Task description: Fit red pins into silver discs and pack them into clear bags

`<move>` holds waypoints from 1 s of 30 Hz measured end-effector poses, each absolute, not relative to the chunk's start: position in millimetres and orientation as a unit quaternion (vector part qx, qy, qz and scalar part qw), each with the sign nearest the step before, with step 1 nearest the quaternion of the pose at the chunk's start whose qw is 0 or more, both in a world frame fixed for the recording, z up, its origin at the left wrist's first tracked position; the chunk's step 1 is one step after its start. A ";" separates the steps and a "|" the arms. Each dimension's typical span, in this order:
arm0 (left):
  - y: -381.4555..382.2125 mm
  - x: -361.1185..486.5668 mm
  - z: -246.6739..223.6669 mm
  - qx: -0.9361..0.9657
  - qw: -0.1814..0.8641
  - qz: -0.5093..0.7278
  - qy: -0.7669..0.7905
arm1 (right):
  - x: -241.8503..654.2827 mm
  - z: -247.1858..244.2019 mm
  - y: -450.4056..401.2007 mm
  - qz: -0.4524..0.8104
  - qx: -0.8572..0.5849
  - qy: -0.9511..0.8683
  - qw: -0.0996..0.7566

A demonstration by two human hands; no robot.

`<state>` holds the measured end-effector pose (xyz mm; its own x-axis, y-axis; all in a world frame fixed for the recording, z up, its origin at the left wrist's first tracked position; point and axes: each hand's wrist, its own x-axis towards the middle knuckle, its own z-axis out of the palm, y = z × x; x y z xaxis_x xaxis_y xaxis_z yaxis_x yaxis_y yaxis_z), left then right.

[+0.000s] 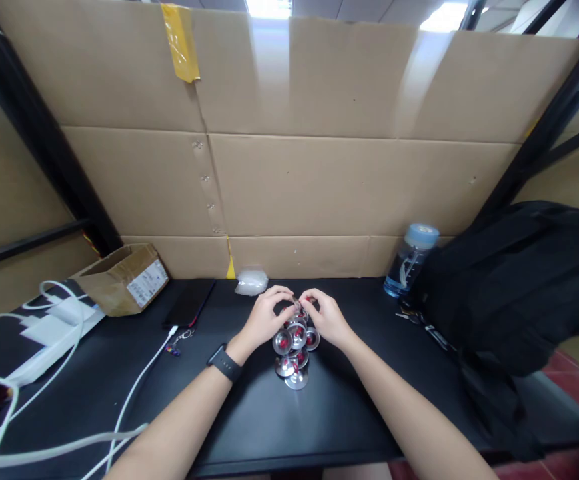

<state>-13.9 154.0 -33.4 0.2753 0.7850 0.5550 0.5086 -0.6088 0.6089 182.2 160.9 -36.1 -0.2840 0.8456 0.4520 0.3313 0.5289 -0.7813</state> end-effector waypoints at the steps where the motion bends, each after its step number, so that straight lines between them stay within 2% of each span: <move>1: 153.5 -12.3 -35.1 0.773 0.159 0.448 0.419 | 181.3 -37.4 161.3 0.292 -0.383 -0.745 0.460; 5: 152.4 -10.4 -36.5 0.759 0.159 0.474 0.417 | 178.8 -41.1 162.7 0.317 -0.351 -0.739 0.481; 10: 153.2 -12.9 -33.3 0.766 0.144 0.482 0.400 | 176.5 -41.8 161.1 0.474 -0.301 -0.672 0.483; 13: 155.4 -15.7 -34.5 0.765 0.127 0.495 0.392 | 176.6 -39.9 158.4 0.509 -0.286 -0.664 0.467; 20: 163.5 -19.6 -40.6 0.780 0.085 0.454 0.422 | 181.2 -40.8 163.7 0.450 -0.334 -0.680 0.473; 25: 172.1 -36.3 -46.1 0.767 0.016 0.402 0.500 | 203.1 -43.9 183.5 0.344 -0.409 -0.704 0.467; 30: 184.1 -45.4 -53.8 0.782 -0.062 0.309 0.538 | 244.2 -43.0 201.2 0.182 -0.518 -0.748 0.373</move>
<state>-45.4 184.1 -53.8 0.2299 0.8030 0.5498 0.8795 -0.4133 0.2359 244.2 201.2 -43.0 -0.1868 0.9105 0.3690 0.6389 0.3979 -0.6584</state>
